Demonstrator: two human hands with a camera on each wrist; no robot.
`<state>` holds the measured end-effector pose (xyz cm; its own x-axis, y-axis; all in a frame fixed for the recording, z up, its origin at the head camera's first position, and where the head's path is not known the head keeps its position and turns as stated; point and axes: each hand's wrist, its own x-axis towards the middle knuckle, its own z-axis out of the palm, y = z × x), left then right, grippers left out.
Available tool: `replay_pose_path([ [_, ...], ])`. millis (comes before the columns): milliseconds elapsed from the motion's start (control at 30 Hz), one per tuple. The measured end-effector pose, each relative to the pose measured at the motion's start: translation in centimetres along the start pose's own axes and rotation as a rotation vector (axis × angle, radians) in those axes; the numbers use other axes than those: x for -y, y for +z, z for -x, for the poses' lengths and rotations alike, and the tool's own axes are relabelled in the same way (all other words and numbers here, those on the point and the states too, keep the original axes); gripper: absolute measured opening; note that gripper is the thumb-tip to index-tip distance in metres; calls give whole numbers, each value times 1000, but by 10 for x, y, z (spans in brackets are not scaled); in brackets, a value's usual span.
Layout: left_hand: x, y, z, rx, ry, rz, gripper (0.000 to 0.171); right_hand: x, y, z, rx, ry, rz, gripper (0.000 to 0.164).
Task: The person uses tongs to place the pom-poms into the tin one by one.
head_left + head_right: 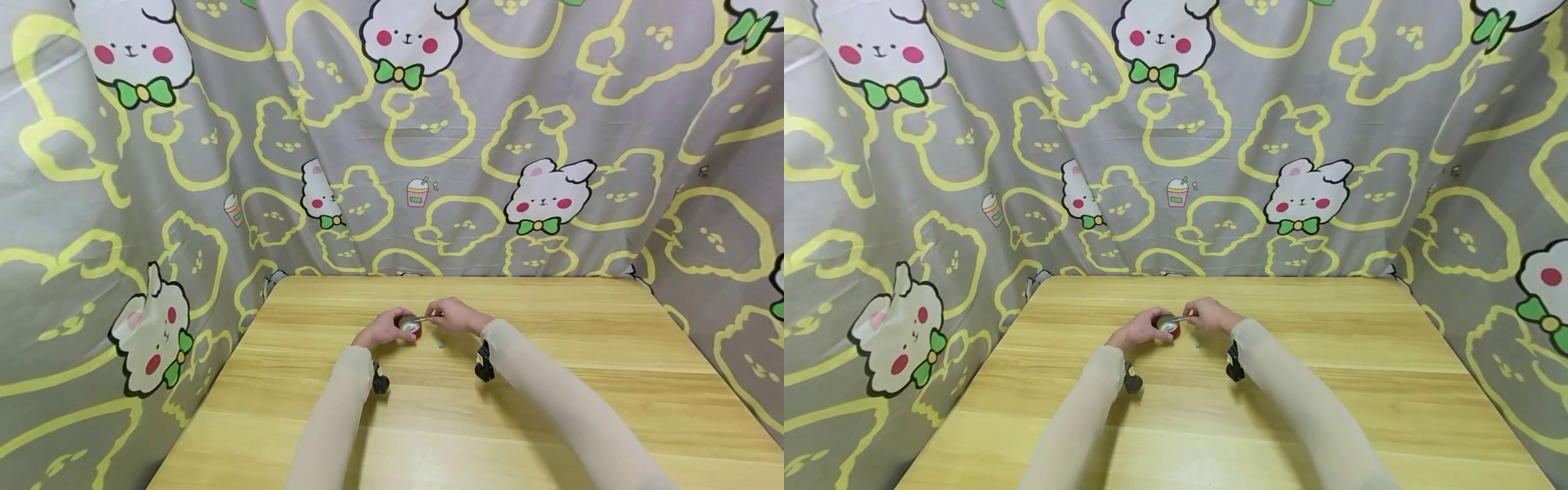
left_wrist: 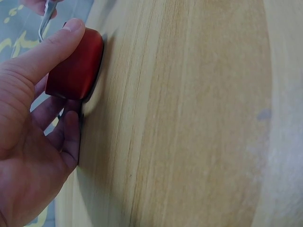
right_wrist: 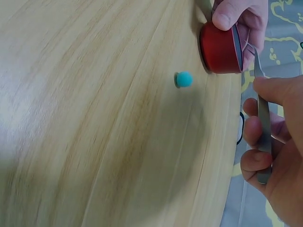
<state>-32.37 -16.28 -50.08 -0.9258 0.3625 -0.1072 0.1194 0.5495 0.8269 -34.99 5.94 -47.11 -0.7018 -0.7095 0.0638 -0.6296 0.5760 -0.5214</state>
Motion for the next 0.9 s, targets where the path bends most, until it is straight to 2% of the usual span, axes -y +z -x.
replay_pose_path([
  [667,2,-1,-2,1,-3,-9,54,-9,-11,27,-27,45,-30,12],
  [900,1,0,-1,4,-4,-12,54,-8,-13,39,-34,-13,-6,10],
])
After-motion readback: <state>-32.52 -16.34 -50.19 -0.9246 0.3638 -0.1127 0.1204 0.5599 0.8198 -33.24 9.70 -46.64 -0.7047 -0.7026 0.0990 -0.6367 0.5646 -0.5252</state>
